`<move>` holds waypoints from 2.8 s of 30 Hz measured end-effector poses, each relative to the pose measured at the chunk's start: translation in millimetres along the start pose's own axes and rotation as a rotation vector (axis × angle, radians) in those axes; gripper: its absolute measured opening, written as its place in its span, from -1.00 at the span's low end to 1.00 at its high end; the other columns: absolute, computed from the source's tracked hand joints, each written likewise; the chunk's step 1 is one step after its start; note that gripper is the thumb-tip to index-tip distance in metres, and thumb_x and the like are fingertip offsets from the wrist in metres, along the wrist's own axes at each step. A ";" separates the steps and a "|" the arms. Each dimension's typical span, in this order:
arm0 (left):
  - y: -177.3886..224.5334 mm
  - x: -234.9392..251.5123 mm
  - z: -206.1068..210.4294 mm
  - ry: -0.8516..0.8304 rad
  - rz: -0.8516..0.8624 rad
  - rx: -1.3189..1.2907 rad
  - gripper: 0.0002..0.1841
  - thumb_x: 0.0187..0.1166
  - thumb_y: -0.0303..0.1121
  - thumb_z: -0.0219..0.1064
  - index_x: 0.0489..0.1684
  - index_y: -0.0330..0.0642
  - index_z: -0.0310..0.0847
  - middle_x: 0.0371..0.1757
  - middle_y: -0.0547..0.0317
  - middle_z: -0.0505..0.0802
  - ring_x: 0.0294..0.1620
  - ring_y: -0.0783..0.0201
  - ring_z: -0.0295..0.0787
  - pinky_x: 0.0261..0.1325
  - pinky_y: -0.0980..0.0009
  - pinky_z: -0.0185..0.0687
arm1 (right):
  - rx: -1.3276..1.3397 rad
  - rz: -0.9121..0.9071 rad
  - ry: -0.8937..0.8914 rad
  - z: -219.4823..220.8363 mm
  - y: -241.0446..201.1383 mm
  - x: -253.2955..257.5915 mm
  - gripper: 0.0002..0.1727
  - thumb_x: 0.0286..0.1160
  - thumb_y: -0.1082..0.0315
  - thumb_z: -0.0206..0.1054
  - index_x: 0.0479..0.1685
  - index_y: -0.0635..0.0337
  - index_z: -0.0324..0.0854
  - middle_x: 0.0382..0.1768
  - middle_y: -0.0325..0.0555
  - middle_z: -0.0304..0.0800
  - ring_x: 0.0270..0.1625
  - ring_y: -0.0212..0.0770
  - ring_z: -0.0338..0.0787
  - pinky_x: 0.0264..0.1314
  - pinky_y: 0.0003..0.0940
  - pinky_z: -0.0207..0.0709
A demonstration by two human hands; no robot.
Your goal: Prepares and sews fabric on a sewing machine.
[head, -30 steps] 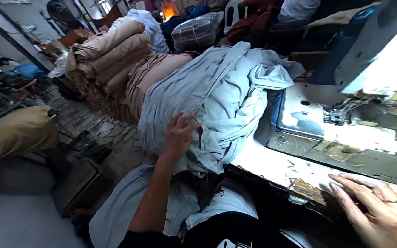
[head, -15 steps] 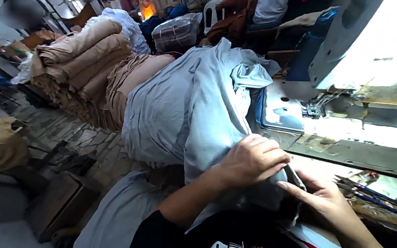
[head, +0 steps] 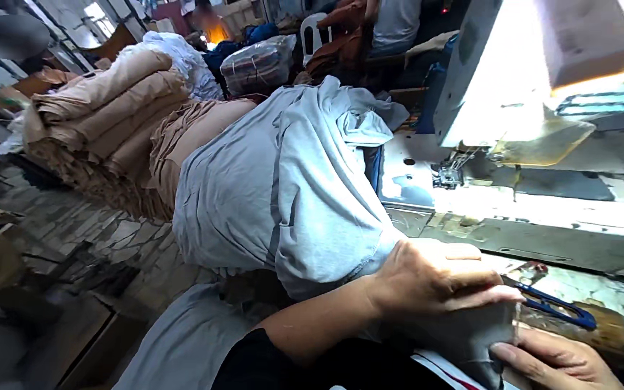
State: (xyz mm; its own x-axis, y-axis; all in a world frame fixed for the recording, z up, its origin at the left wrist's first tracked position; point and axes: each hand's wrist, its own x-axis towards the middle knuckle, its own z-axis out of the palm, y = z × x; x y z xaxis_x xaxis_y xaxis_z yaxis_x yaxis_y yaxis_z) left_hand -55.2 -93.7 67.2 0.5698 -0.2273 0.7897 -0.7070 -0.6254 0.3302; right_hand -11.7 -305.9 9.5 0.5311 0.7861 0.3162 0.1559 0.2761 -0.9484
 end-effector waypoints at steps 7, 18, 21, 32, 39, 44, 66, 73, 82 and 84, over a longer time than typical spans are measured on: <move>36.7 -40.0 -8.3 0.217 -0.409 -0.395 -0.84 0.57 -0.54 0.33 -0.19 -0.57 0.70 -0.27 -0.03 0.84 -0.20 0.47 0.78 0.00 0.55 0.70 | 0.430 -0.002 0.190 36.0 -4.9 34.1 -0.85 0.52 0.32 0.44 -0.17 -0.20 0.90 -0.26 -0.53 0.93 -0.26 -0.67 0.83 -0.13 -0.71 0.72; 39.6 -72.3 -25.3 0.108 -0.777 -0.556 -0.90 0.48 -0.61 0.28 -0.27 -0.48 0.70 -0.44 0.29 0.74 -0.46 0.72 0.52 -0.34 0.74 0.43 | 0.004 -0.146 0.412 46.3 27.3 39.4 -0.82 0.55 0.28 0.32 -0.22 -0.36 0.75 -0.26 -0.73 0.80 -0.22 -0.71 0.72 -0.14 -0.76 0.61; 36.7 -73.8 -20.5 0.103 -0.795 -0.549 -0.88 0.52 -0.60 0.29 -0.22 -0.47 0.74 -0.35 0.28 0.83 -0.34 0.71 0.66 -0.19 0.73 0.60 | -0.022 -0.085 0.402 54.1 21.6 31.7 -0.81 0.68 0.21 0.26 -0.23 -0.23 0.79 -0.31 -0.63 0.84 -0.26 -0.65 0.78 -0.13 -0.68 0.70; 32.1 -68.4 -11.3 0.068 -0.757 -0.390 -0.85 0.50 -0.59 0.30 -0.22 -0.41 0.83 -0.27 0.21 0.92 -0.25 0.61 0.83 -0.06 0.65 0.76 | -0.123 0.012 0.357 51.6 4.0 25.8 -0.91 0.46 0.41 0.42 -0.37 0.20 0.74 -0.38 -0.38 0.75 -0.37 -0.63 0.72 -0.25 -0.74 0.65; 42.3 -64.9 -17.6 -0.115 -0.965 -0.657 -0.81 0.76 -0.51 0.09 -0.09 -0.33 0.65 -0.33 0.28 0.87 -0.37 0.44 0.87 -0.18 0.46 0.86 | 0.108 0.088 0.408 40.4 10.6 13.6 -0.79 0.50 0.38 0.39 -0.06 -0.02 0.44 -0.32 -0.49 0.68 -0.33 -0.63 0.66 -0.22 -0.70 0.57; 35.9 -35.9 -40.7 0.182 -1.013 -1.035 -0.74 0.78 -0.37 0.03 -0.07 -0.06 0.72 -0.16 0.24 0.93 -0.07 0.39 0.89 0.17 0.38 0.79 | -0.134 0.146 0.530 44.8 15.9 0.7 -0.50 0.29 0.48 0.40 0.26 0.19 0.37 -0.44 -0.51 0.62 -0.47 -0.71 0.57 -0.38 -0.79 0.48; 9.0 -89.5 -110.4 0.086 -0.712 -0.566 -0.77 0.54 -0.26 0.47 0.11 0.10 0.84 -0.05 0.50 0.88 -0.06 0.61 0.77 0.05 0.66 0.71 | 0.412 0.056 0.313 41.2 1.3 40.1 -0.68 0.37 0.50 0.45 0.07 -0.04 0.78 -0.18 -0.30 0.85 -0.11 -0.48 0.84 0.07 -0.50 0.76; 12.0 -86.8 -91.4 0.236 -0.473 0.081 -0.84 0.54 -0.35 0.41 -0.10 -0.10 0.91 -0.32 0.40 0.61 -0.28 0.71 0.50 -0.17 0.84 0.43 | -0.466 -0.236 0.473 56.4 10.0 43.7 -0.83 0.45 0.38 0.46 -0.09 0.02 0.94 -0.21 -0.37 0.72 -0.11 -0.66 0.66 0.00 -0.81 0.56; -34.8 14.2 -84.5 0.044 -0.592 -0.081 -0.80 0.75 -0.46 0.15 0.00 -0.15 0.75 -0.10 0.45 0.84 -0.12 0.71 0.74 -0.01 0.74 0.65 | 0.005 -0.109 0.433 38.9 -4.2 61.7 -0.73 0.62 0.35 0.27 -0.52 -0.02 0.66 -0.49 -0.51 0.66 -0.35 -0.70 0.62 -0.22 -0.76 0.50; -72.3 43.3 -77.3 -0.123 -0.432 0.247 -0.81 0.61 -0.38 0.28 -0.11 -0.19 0.85 -0.18 0.22 0.83 -0.10 0.48 0.73 0.05 0.48 0.59 | 0.296 0.028 0.414 32.8 -1.0 69.4 -0.64 0.62 0.44 0.16 -0.56 -0.03 0.72 -0.53 -0.47 0.74 -0.41 -0.62 0.70 -0.26 -0.65 0.62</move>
State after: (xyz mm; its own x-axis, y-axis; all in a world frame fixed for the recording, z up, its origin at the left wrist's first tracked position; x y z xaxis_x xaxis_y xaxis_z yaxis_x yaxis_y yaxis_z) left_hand -11.9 -0.6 117.5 0.8439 0.0135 0.5363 -0.2848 -0.8359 0.4692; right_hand -2.3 -233.5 33.1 0.8267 0.5267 0.1981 -0.0736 0.4503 -0.8899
